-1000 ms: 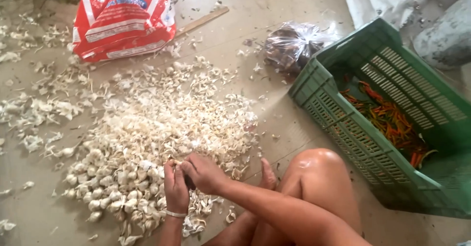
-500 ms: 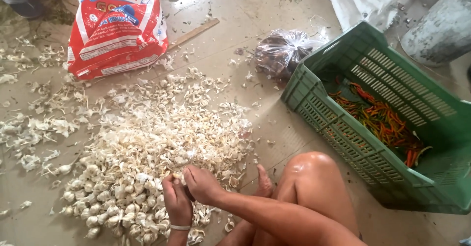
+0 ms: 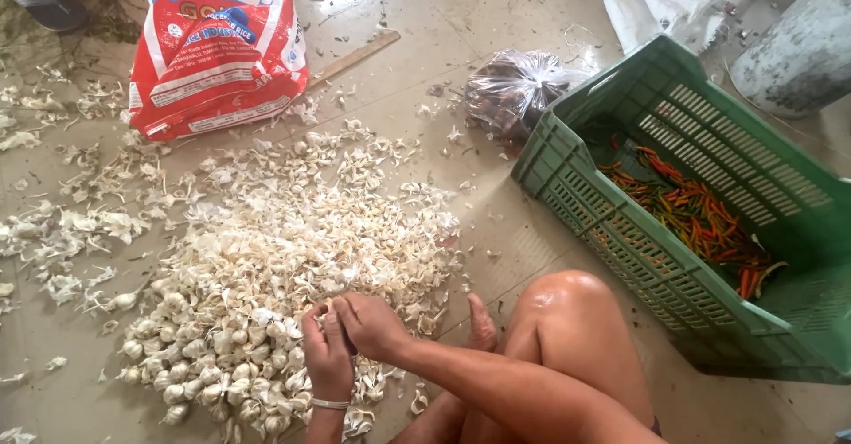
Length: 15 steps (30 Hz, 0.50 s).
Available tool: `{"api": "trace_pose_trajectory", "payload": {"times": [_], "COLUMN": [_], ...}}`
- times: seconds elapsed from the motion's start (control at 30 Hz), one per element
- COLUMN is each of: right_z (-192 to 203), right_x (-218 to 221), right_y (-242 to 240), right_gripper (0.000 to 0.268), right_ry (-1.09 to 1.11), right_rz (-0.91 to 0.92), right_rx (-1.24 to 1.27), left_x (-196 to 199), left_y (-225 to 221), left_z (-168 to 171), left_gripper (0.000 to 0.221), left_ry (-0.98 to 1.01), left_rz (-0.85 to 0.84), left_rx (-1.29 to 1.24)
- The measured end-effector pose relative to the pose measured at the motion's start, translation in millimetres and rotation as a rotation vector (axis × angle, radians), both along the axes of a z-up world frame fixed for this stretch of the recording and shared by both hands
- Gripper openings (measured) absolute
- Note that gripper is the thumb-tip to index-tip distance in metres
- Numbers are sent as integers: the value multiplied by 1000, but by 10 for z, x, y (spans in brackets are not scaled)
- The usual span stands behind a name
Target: The person sits on the floor and peels garlic cloves by hand, separating the skins from the cloves. A second person briefly joins to help peel some of the garlic. The peeled cloves and skins accumulate on the floor.
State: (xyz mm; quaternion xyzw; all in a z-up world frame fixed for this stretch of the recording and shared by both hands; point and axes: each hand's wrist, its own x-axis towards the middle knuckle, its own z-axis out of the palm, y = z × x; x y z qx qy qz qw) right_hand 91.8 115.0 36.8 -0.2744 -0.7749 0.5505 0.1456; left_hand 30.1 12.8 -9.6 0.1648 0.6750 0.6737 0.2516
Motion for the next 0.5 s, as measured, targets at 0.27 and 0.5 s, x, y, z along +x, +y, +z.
{"api": "trace_pose_trajectory", "payload": {"times": [0.27, 0.5], "right_z": [236, 84], "right_x": [-65, -6], "right_y": [114, -11], "right_gripper": [27, 31], "right_ry": [-103, 54], "right_rz": [-106, 88], "right_rx": [-436, -312], "left_x": [-21, -27], "left_y": [-32, -33], "left_z": [31, 67], "left_gripper": [29, 32], "left_ry": [-212, -98], "left_rz": [-19, 38], "left_rx": [184, 95]}}
